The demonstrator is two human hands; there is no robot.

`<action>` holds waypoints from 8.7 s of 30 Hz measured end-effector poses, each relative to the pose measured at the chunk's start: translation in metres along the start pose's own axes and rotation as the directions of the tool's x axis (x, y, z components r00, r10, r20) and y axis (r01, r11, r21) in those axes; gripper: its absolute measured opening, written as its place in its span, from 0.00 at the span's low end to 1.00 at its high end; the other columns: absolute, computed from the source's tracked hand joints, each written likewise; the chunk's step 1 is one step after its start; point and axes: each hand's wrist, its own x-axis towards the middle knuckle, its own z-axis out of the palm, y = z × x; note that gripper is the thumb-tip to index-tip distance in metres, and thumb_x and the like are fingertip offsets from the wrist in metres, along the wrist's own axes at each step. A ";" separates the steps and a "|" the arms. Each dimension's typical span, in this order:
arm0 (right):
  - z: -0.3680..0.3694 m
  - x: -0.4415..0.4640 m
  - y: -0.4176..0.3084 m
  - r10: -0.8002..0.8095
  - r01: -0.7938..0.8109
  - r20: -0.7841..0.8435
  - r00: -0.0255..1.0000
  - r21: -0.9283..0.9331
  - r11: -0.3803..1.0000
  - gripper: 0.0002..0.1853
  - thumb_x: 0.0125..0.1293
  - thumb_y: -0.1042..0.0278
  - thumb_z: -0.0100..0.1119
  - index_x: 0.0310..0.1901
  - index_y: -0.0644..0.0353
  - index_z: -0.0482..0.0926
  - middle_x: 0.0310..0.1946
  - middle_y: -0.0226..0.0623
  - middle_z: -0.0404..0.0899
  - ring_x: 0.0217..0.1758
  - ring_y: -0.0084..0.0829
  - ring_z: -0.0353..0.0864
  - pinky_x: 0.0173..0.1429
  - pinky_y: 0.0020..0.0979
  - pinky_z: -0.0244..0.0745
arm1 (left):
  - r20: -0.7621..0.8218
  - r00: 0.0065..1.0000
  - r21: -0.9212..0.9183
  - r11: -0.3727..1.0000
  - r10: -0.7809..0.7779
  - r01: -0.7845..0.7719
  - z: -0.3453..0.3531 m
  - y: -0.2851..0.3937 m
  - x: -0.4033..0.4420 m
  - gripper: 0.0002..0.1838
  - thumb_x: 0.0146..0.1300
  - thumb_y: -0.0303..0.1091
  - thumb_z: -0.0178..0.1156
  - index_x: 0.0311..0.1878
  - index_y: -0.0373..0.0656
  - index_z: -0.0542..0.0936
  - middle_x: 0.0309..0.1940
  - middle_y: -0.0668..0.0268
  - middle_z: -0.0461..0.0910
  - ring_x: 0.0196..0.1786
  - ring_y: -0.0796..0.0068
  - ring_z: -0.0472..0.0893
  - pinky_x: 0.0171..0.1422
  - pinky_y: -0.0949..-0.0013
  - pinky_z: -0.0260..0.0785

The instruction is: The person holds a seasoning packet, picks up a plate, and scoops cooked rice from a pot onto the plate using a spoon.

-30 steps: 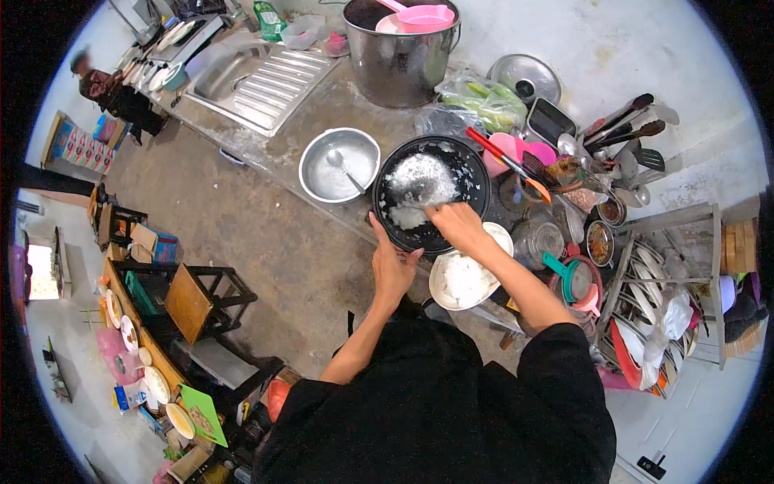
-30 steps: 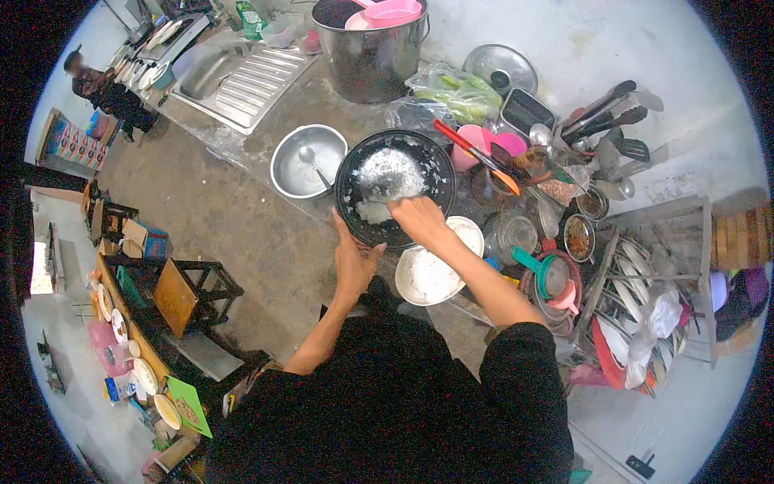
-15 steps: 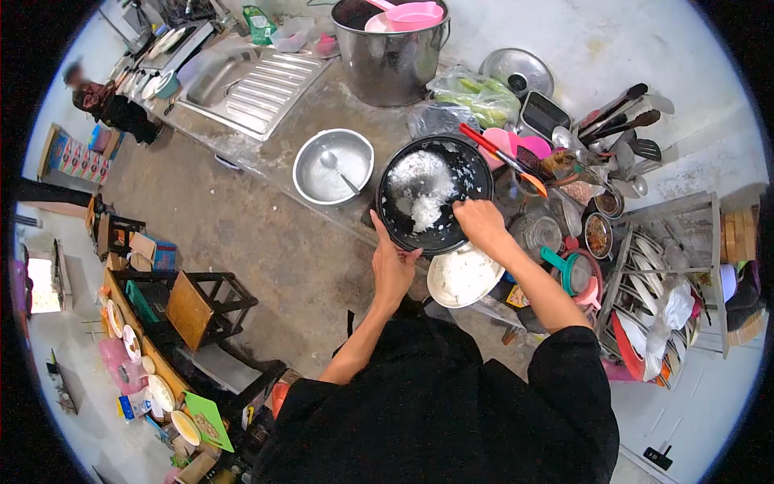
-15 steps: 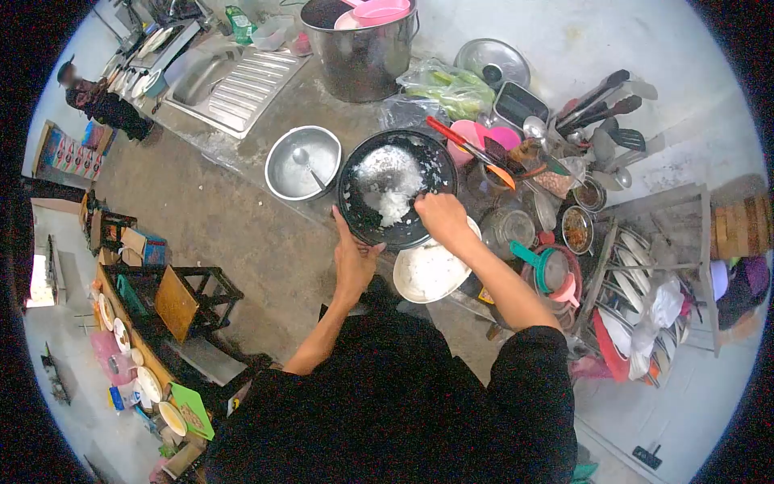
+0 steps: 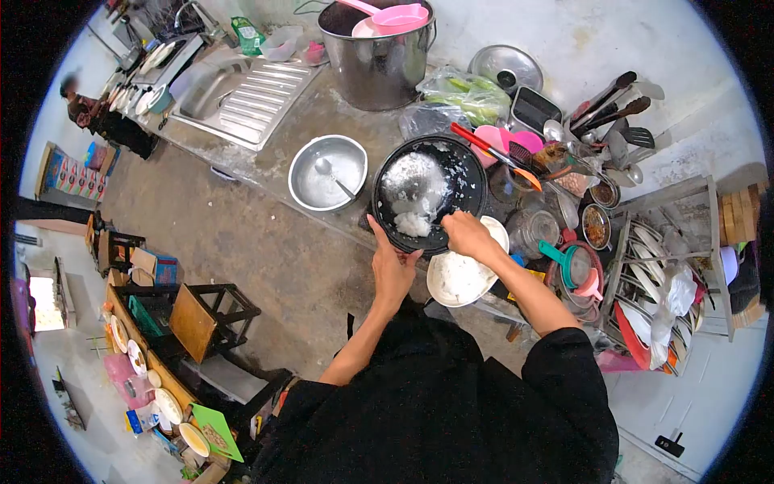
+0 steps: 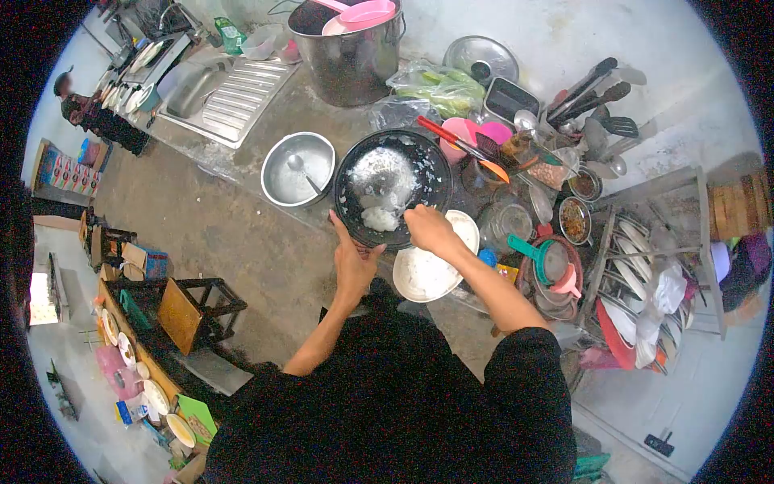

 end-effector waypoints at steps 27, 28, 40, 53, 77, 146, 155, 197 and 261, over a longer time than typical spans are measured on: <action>-0.021 -0.005 -0.007 0.043 -0.057 -0.107 0.993 -0.127 0.990 0.06 0.54 0.71 0.55 0.29 0.62 0.80 0.30 0.48 0.80 0.36 0.46 0.83 0.40 0.45 0.78 | -0.023 0.998 -0.003 0.998 0.064 -0.064 0.002 -0.007 0.000 0.59 0.50 0.24 0.68 0.71 0.34 0.31 0.29 0.52 0.80 0.30 0.59 0.82 0.34 0.64 0.74; -0.018 -0.004 -0.010 0.069 -0.077 -0.078 0.995 -0.115 0.990 0.06 0.54 0.71 0.55 0.29 0.62 0.80 0.30 0.48 0.81 0.36 0.47 0.83 0.41 0.45 0.78 | -0.027 0.997 0.008 0.998 0.065 -0.065 0.002 -0.008 0.000 0.59 0.50 0.24 0.69 0.72 0.35 0.31 0.29 0.52 0.81 0.30 0.59 0.82 0.34 0.64 0.74; -0.001 0.005 -0.017 0.153 -0.175 0.115 0.981 0.219 0.960 0.11 0.51 0.74 0.58 0.38 0.64 0.77 0.40 0.55 0.77 0.49 0.53 0.77 0.52 0.46 0.73 | -0.007 0.999 0.026 0.999 0.044 -0.044 0.001 -0.005 0.000 0.60 0.50 0.24 0.69 0.72 0.37 0.30 0.29 0.51 0.81 0.31 0.58 0.83 0.35 0.64 0.74; -0.003 -0.002 -0.007 0.141 -0.238 0.192 0.971 0.766 0.597 0.09 0.55 0.71 0.58 0.25 0.68 0.81 0.18 0.46 0.78 0.24 0.35 0.80 0.32 0.36 0.72 | -0.037 0.997 -0.114 0.991 0.065 -0.069 0.000 -0.022 0.005 0.60 0.49 0.24 0.70 0.72 0.36 0.32 0.28 0.54 0.81 0.30 0.65 0.83 0.35 0.68 0.74; -0.019 -0.166 -0.011 0.620 -0.300 -0.077 0.780 0.825 0.479 0.09 0.64 0.71 0.54 0.29 0.68 0.76 0.13 0.33 0.69 0.19 0.20 0.67 0.25 0.28 0.61 | 0.048 0.979 -0.660 0.729 -0.200 0.181 -0.021 -0.034 0.032 0.38 0.56 0.18 0.63 0.65 0.43 0.51 0.30 0.66 0.71 0.32 0.68 0.81 0.40 0.60 0.82; 0.128 -0.162 0.010 0.565 -0.033 -0.592 0.575 0.673 0.739 0.06 0.68 0.75 0.47 0.37 0.68 0.72 0.27 0.54 0.72 0.33 0.56 0.74 0.34 0.45 0.67 | 0.208 0.942 -0.391 0.861 -0.263 0.327 0.067 -0.062 -0.092 0.21 0.68 0.28 0.50 0.63 0.34 0.64 0.49 0.57 0.72 0.47 0.65 0.80 0.46 0.66 0.80; 0.120 -0.176 0.004 0.537 -0.008 -0.608 0.584 0.658 0.753 0.08 0.69 0.74 0.46 0.35 0.69 0.72 0.24 0.52 0.72 0.28 0.54 0.74 0.32 0.44 0.66 | 0.208 0.935 -0.410 0.842 -0.286 0.349 0.064 -0.050 -0.087 0.20 0.68 0.26 0.49 0.62 0.36 0.66 0.43 0.59 0.77 0.40 0.67 0.82 0.38 0.66 0.82; 0.108 -0.177 0.019 0.409 -0.081 -0.327 0.852 0.689 0.720 0.06 0.64 0.72 0.53 0.39 0.66 0.70 0.22 0.48 0.76 0.22 0.42 0.77 0.27 0.41 0.72 | -0.007 0.972 -0.517 0.833 -0.236 0.199 0.101 -0.078 -0.104 0.26 0.75 0.49 0.37 0.56 0.34 0.69 0.50 0.60 0.74 0.53 0.74 0.72 0.58 0.70 0.63; -0.029 -0.192 -0.154 -0.045 0.059 -0.049 0.998 0.331 0.942 0.23 0.68 0.52 0.51 0.51 0.66 0.73 0.40 0.52 0.80 0.38 0.47 0.82 0.40 0.39 0.76 | 0.383 0.919 -0.885 -0.250 0.092 0.393 -0.108 -0.065 -0.204 0.50 0.56 0.74 0.43 0.71 0.44 0.55 0.70 0.50 0.57 0.67 0.44 0.62 0.69 0.40 0.56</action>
